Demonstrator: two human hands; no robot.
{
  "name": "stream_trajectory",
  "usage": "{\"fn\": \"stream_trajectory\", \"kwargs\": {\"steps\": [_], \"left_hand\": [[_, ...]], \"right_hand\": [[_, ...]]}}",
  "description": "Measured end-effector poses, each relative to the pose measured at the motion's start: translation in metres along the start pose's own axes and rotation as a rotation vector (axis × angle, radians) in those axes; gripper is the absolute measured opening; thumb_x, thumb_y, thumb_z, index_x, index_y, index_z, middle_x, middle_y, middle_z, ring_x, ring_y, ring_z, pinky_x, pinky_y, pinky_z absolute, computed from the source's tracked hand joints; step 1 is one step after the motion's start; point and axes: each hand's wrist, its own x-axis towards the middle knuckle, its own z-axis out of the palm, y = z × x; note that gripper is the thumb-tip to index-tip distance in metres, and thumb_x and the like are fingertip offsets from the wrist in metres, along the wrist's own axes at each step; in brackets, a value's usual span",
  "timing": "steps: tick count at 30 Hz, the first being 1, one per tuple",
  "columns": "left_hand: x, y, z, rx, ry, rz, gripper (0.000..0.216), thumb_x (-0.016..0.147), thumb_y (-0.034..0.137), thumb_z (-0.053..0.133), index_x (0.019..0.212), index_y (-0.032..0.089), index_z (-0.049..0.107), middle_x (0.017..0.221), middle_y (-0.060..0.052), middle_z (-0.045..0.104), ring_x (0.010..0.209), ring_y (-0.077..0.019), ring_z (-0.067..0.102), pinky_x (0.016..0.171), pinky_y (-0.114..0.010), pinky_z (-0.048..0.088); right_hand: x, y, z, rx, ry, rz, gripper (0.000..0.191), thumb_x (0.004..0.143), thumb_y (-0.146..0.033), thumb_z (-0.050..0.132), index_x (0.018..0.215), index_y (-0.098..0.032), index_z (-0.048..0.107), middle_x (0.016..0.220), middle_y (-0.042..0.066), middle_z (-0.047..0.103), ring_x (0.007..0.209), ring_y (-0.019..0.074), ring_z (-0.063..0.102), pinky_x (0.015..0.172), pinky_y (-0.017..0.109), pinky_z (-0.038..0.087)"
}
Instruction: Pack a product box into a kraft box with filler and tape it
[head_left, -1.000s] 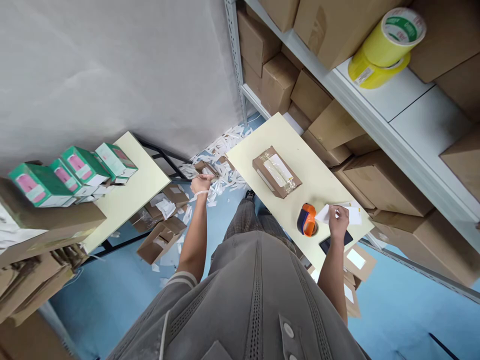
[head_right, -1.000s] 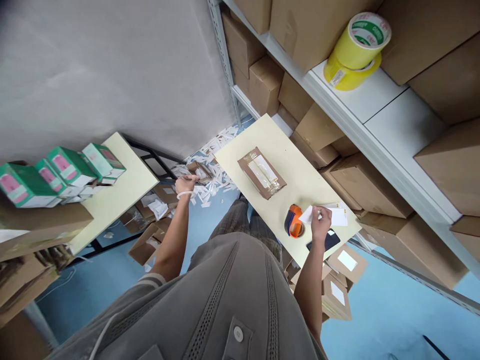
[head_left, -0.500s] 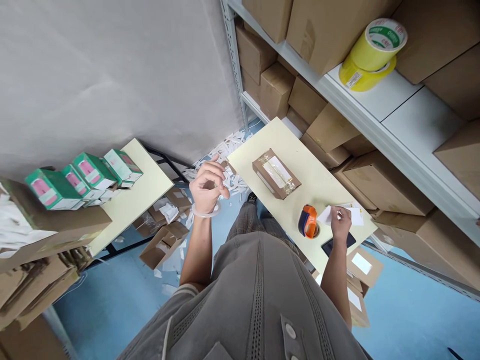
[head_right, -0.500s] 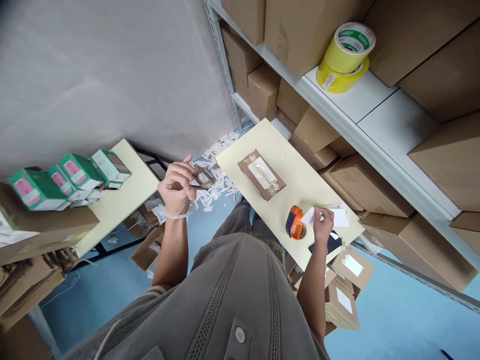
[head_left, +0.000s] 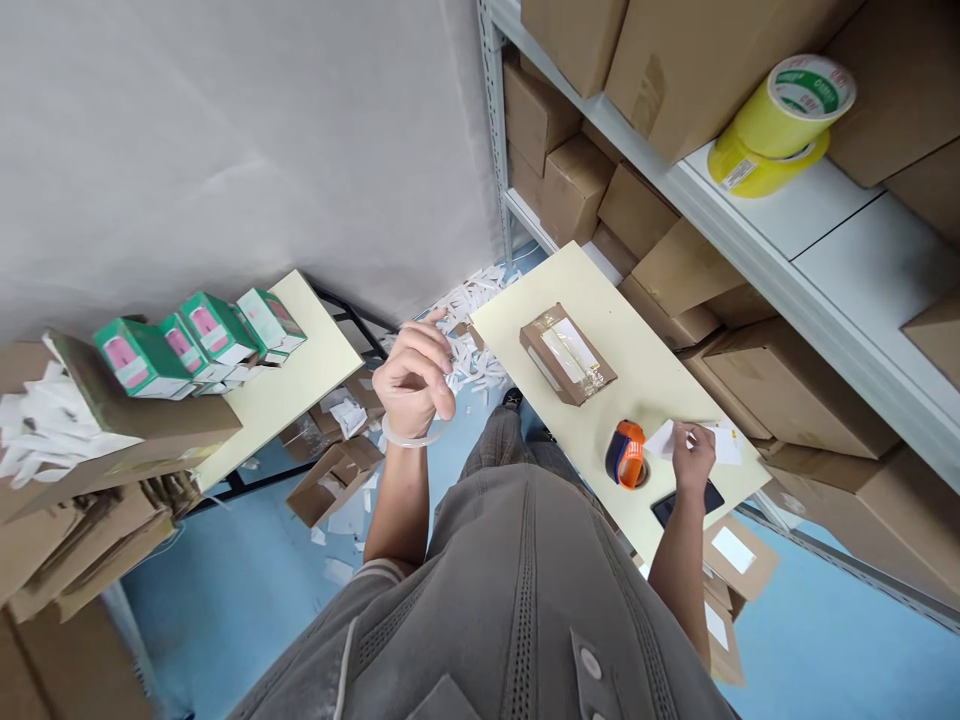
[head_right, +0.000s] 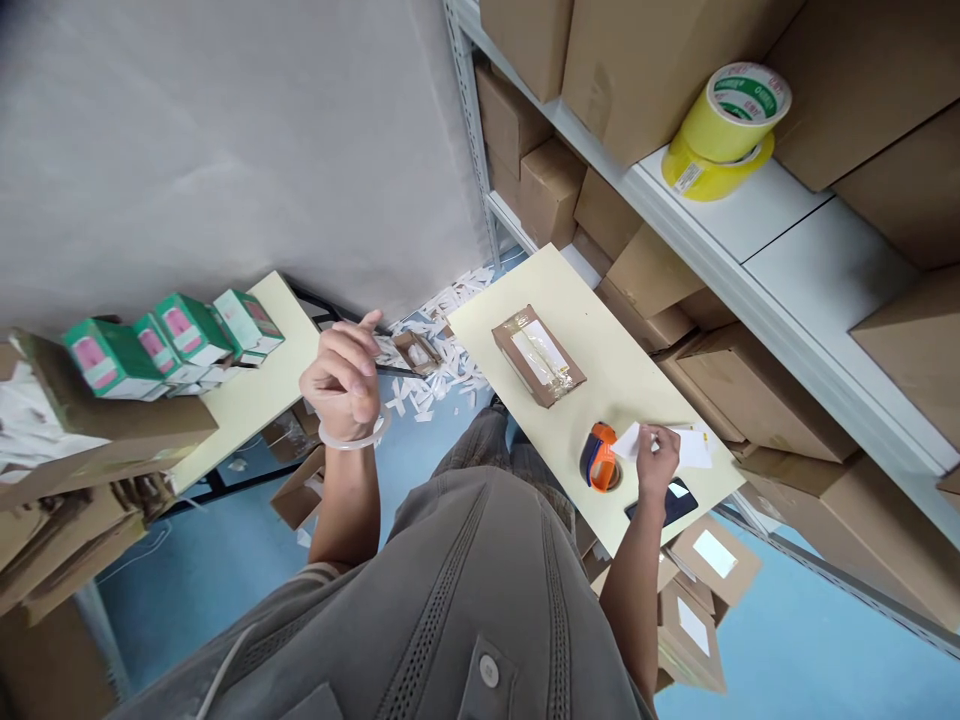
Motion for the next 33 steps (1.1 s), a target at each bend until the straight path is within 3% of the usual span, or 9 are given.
{"fn": "stream_trajectory", "kwargs": {"steps": [7, 11, 15, 17, 19, 22, 25, 29, 33], "left_hand": [[0.0, 0.0, -0.012, 0.045, -0.024, -0.036, 0.043, 0.075, 0.062, 0.068, 0.06, 0.024, 0.053, 0.063, 0.004, 0.051, 0.071, -0.0142, 0.056, 0.097, -0.046, 0.05], [-0.007, -0.005, 0.001, 0.119, -0.327, -0.244, 0.022, 0.09, 0.046, 0.059, 0.087, 0.027, 0.07, 0.088, -0.002, 0.066, 0.09, -0.0171, 0.061, 0.101, -0.045, 0.045], [-0.051, -0.014, 0.063, -0.122, -0.806, -0.569, 0.047, 0.091, 0.042, 0.058, 0.135, 0.028, 0.051, 0.124, -0.01, 0.061, 0.109, -0.021, 0.061, 0.098, -0.04, 0.048], [-0.089, -0.017, 0.109, -0.251, -1.034, -0.683, 0.058, 0.088, 0.046, 0.061, 0.14, 0.028, 0.044, 0.129, -0.012, 0.058, 0.117, -0.0236, 0.058, 0.098, -0.04, 0.048], [-0.13, -0.019, 0.156, -0.241, -1.154, -0.738, 0.071, 0.08, 0.047, 0.069, 0.142, 0.024, 0.042, 0.134, -0.016, 0.053, 0.124, -0.0288, 0.053, 0.1, -0.044, 0.046], [-0.178, -0.025, 0.215, -0.077, -1.13, -0.839, 0.08, 0.07, 0.038, 0.078, 0.138, 0.015, 0.043, 0.131, -0.021, 0.053, 0.116, -0.0325, 0.057, 0.097, -0.048, 0.047], [-0.197, -0.032, 0.245, 0.041, -1.157, -0.913, 0.058, 0.076, 0.022, 0.067, 0.131, 0.013, 0.05, 0.1, -0.01, 0.066, 0.09, -0.0256, 0.064, 0.088, -0.043, 0.05], [-0.198, -0.041, 0.241, 0.061, -1.12, -0.863, 0.042, 0.074, 0.014, 0.061, 0.117, 0.015, 0.06, 0.088, -0.005, 0.067, 0.078, -0.0203, 0.062, 0.079, -0.035, 0.049], [-0.203, -0.055, 0.222, 0.126, -1.115, -0.896, 0.035, 0.074, 0.018, 0.06, 0.11, 0.017, 0.062, 0.077, -0.001, 0.064, 0.071, -0.0187, 0.06, 0.073, -0.033, 0.049]], "right_hand": [[0.002, -0.002, 0.004, 0.02, -0.003, -0.008, 0.032, 0.081, -0.051, 0.054, 0.082, -0.019, 0.062, 0.095, 0.008, 0.056, 0.09, 0.0221, 0.054, 0.086, 0.041, 0.046], [-0.002, -0.018, 0.007, 0.027, -0.017, -0.02, 0.031, 0.082, -0.05, 0.053, 0.08, -0.02, 0.061, 0.091, 0.008, 0.057, 0.091, 0.0232, 0.053, 0.086, 0.041, 0.046], [-0.006, -0.038, 0.007, 0.028, -0.042, -0.051, 0.031, 0.086, -0.049, 0.051, 0.079, -0.021, 0.062, 0.092, 0.009, 0.058, 0.094, 0.0242, 0.054, 0.089, 0.041, 0.044], [-0.008, -0.045, 0.005, 0.016, -0.08, -0.074, 0.03, 0.088, -0.049, 0.052, 0.08, -0.022, 0.064, 0.099, 0.01, 0.059, 0.098, 0.0249, 0.054, 0.092, 0.041, 0.043], [-0.013, -0.052, 0.003, 0.0, -0.121, -0.106, 0.028, 0.088, -0.048, 0.055, 0.08, -0.023, 0.066, 0.103, 0.01, 0.06, 0.103, 0.0265, 0.054, 0.096, 0.044, 0.041], [-0.018, -0.057, -0.002, 0.002, -0.212, -0.151, 0.028, 0.088, -0.049, 0.058, 0.081, -0.025, 0.069, 0.109, 0.009, 0.061, 0.107, 0.0276, 0.053, 0.1, 0.045, 0.038], [-0.015, -0.05, -0.009, 0.011, -0.326, -0.196, 0.036, 0.095, -0.051, 0.046, 0.087, -0.026, 0.071, 0.114, 0.008, 0.061, 0.111, 0.0263, 0.052, 0.102, 0.044, 0.036], [0.003, -0.019, -0.024, -0.024, -0.42, -0.18, 0.051, 0.101, -0.052, 0.026, 0.094, -0.025, 0.069, 0.116, 0.008, 0.06, 0.113, 0.024, 0.049, 0.105, 0.044, 0.032], [0.022, 0.012, -0.041, -0.048, -0.467, -0.15, 0.041, 0.097, -0.052, 0.04, 0.089, -0.023, 0.068, 0.118, 0.009, 0.058, 0.117, 0.0256, 0.046, 0.107, 0.047, 0.027]]}}
